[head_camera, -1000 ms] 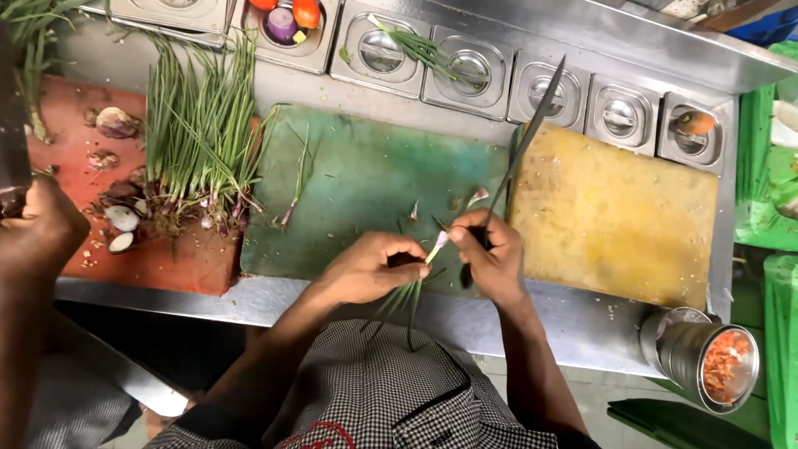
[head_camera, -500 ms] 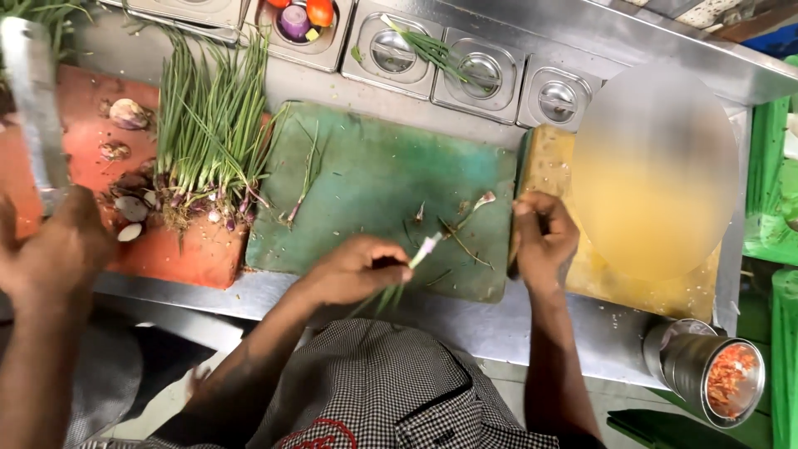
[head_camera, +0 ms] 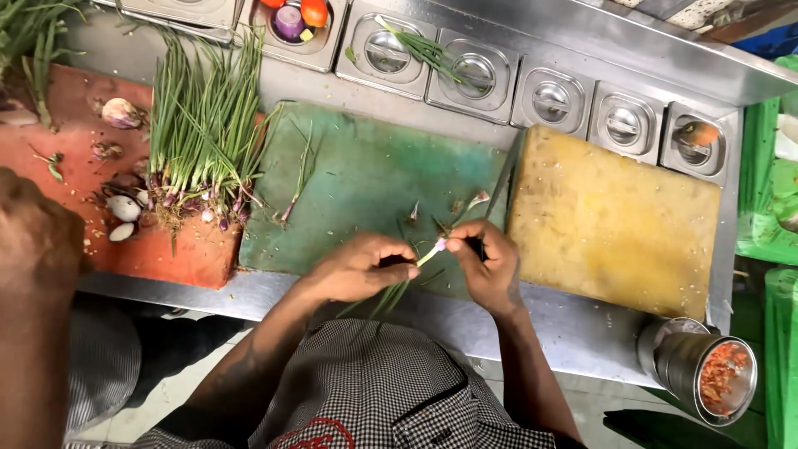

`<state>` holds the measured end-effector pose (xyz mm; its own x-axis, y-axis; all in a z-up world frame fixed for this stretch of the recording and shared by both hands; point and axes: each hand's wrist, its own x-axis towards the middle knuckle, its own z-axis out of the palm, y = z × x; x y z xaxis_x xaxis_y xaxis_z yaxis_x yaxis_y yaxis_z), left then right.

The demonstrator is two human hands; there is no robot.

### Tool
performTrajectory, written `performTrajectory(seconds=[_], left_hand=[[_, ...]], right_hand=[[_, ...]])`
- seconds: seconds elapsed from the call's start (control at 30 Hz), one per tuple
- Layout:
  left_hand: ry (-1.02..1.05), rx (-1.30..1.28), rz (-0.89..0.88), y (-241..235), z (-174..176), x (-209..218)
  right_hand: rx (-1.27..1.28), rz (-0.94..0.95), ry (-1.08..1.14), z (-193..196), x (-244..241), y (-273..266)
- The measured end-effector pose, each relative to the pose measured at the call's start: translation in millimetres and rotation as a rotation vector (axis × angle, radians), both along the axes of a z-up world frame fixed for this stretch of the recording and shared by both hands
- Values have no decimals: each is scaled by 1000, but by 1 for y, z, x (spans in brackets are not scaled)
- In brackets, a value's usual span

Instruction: The person stands at a stainless steel prep counter and trims spring onions, cutting off root ends with a knife and peeling away outer layers and roots by hand, working one bunch at a time on a green cutting board while a coworker beside them cuts onions on an adjacent board.

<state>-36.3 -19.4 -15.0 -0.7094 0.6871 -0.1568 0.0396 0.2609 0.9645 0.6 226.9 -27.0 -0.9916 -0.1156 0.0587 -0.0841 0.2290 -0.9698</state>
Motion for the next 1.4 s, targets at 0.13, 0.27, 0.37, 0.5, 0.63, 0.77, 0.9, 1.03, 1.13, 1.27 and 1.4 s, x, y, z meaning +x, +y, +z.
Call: performTrajectory(seconds=[0.13,0.27,0.37,0.5,0.63,0.77,0.9,1.03,1.13,1.27,1.4], left_hand=[[115,-76,-102,-9,-6,5],[-130,226,54,-26,-45,7],[-264,354,297,-27,-26,1],[-316,520,335,-25,-6,-6],[-287,589,407,-28,2,-12],[-382,782,565,-33,-11,-21],[-417,866,655,-33,-20,-26],[-455,865,734,-29,-25,-25],[-436,859,760,-28,-39,-25],[-346,896,904,-34,-57,-32],[-333,830,917,-28,-85,-45]], right_hand=[[260,-217,266,-8,-7,25],[207,-434,251,4,-14,48],[424,-407,4,14,-11,28],[283,-343,137,-16,-11,21],[367,-339,-43,-20,0,-4],[152,-133,-56,-61,30,0],[209,-5,-11,-40,43,-24],[-91,91,70,-32,50,-33],[-180,56,-89,-46,55,-21],[-398,182,-363,-66,70,9],[-356,-60,-418,-70,75,20]])
